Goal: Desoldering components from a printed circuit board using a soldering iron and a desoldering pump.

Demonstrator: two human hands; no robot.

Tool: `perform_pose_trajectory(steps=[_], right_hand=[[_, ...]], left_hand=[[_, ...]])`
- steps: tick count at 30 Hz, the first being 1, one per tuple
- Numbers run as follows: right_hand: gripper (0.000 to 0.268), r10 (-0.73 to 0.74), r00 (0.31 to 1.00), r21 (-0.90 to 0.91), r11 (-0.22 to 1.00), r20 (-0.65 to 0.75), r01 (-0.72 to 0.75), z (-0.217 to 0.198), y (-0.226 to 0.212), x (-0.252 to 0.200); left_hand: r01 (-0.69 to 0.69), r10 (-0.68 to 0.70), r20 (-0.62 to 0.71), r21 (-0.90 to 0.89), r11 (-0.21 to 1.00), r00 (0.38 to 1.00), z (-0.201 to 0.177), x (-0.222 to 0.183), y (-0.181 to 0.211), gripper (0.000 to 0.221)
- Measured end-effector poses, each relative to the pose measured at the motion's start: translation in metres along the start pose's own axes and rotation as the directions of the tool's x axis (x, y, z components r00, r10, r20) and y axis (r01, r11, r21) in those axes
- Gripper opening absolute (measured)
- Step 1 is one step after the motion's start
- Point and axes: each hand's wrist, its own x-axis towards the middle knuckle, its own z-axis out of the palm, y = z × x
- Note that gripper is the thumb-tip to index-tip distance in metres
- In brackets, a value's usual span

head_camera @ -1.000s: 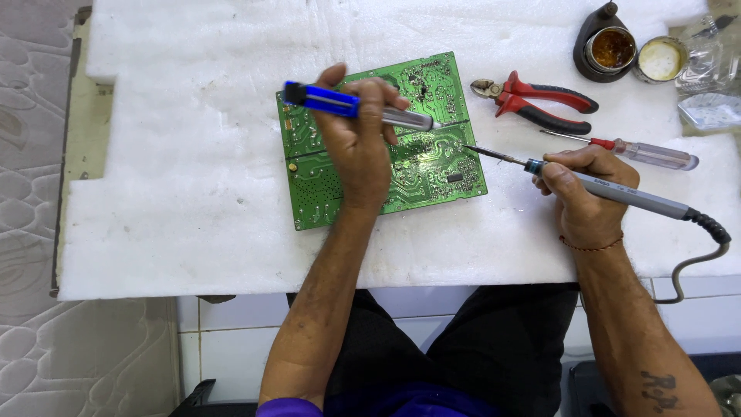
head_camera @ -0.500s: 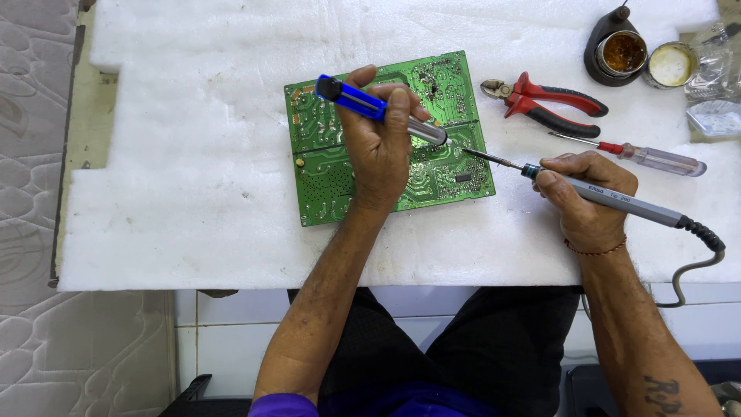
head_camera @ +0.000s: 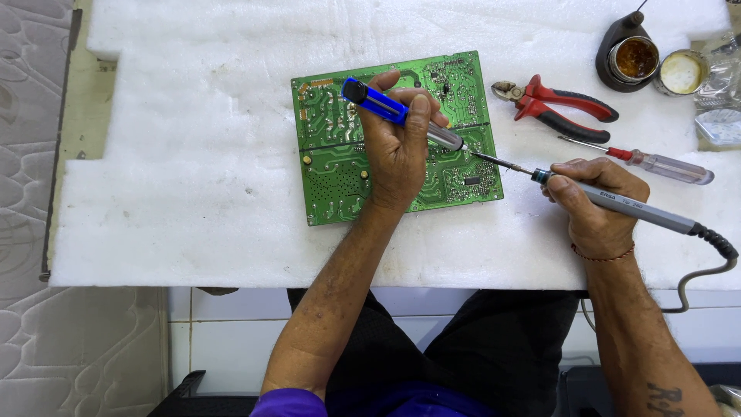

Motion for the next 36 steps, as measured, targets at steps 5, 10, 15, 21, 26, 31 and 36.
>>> perform_pose_trajectory(steps=[5,10,15,21,26,31,36], right_hand=[[0.016,-0.002,1.000,-0.025,1.000,-0.010,0.002,-0.001,0.004,-0.002],[0.020,-0.063,0.998,-0.109,0.992,0.021,0.065,0.003,-0.005,0.001],[0.012,-0.017,1.000,-0.058,0.998,0.013,0.018,0.001,-0.002,0.001],[0.011,-0.012,1.000,-0.049,0.999,0.013,0.013,0.000,-0.002,0.002],[0.012,0.023,1.000,-0.019,1.000,-0.015,-0.023,0.000,0.004,0.000],[0.014,0.027,1.000,-0.035,0.999,-0.014,-0.027,0.001,-0.001,0.002],[0.019,0.062,0.998,0.025,0.998,-0.029,-0.061,0.003,-0.002,0.003]], left_hand=[[0.013,-0.014,-0.013,-0.033,0.999,1.000,0.001,-0.001,-0.003,0.030],[0.004,-0.005,-0.004,-0.023,1.000,1.000,-0.001,-0.001,-0.005,0.030],[0.006,-0.006,0.002,-0.002,1.000,1.000,-0.001,0.000,-0.001,0.029],[0.017,-0.017,0.004,0.009,1.000,1.000,-0.002,0.000,-0.001,0.029],[-0.004,0.004,0.004,0.026,1.000,1.000,-0.001,0.000,-0.002,0.029],[0.011,-0.011,0.009,0.037,0.999,1.000,-0.001,0.000,-0.002,0.029],[0.007,-0.007,-0.002,0.017,1.000,1.000,-0.002,0.001,-0.002,0.028]])
